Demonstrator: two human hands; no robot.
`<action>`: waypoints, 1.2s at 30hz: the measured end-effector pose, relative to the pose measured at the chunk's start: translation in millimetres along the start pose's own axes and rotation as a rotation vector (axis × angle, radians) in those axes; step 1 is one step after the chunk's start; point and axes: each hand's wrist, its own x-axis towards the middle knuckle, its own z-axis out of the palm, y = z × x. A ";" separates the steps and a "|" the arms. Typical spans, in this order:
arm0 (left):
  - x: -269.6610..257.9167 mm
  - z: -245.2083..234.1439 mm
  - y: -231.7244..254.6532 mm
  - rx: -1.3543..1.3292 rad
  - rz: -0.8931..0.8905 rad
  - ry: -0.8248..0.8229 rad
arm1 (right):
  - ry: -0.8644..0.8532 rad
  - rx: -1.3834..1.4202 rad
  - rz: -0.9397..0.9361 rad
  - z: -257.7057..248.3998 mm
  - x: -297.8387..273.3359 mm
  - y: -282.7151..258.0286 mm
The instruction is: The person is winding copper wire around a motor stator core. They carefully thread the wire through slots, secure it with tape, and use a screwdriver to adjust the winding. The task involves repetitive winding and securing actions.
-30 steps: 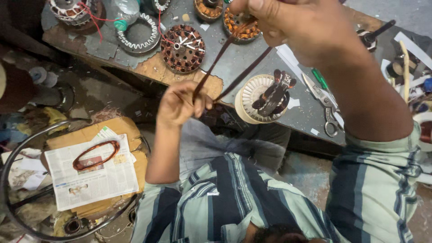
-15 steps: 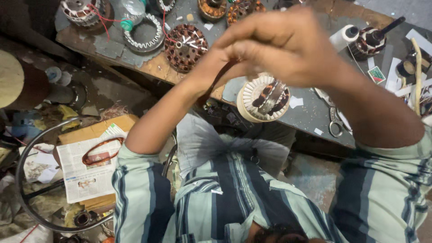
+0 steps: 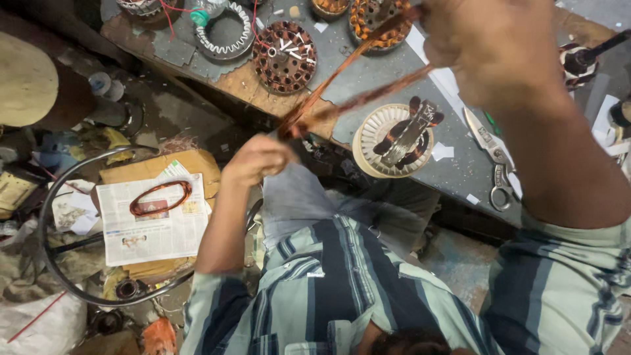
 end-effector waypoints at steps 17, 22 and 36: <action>46.1 175.9 80.6 1.115 0.214 0.508 | 0.127 0.475 0.068 14.3 -2.5 50.9; 113.5 225.3 74.8 1.089 0.808 0.291 | 0.117 0.498 0.052 31.4 -41.5 22.6; 102.4 182.7 64.6 1.840 1.272 0.323 | 0.034 0.526 0.072 22.9 -30.4 17.0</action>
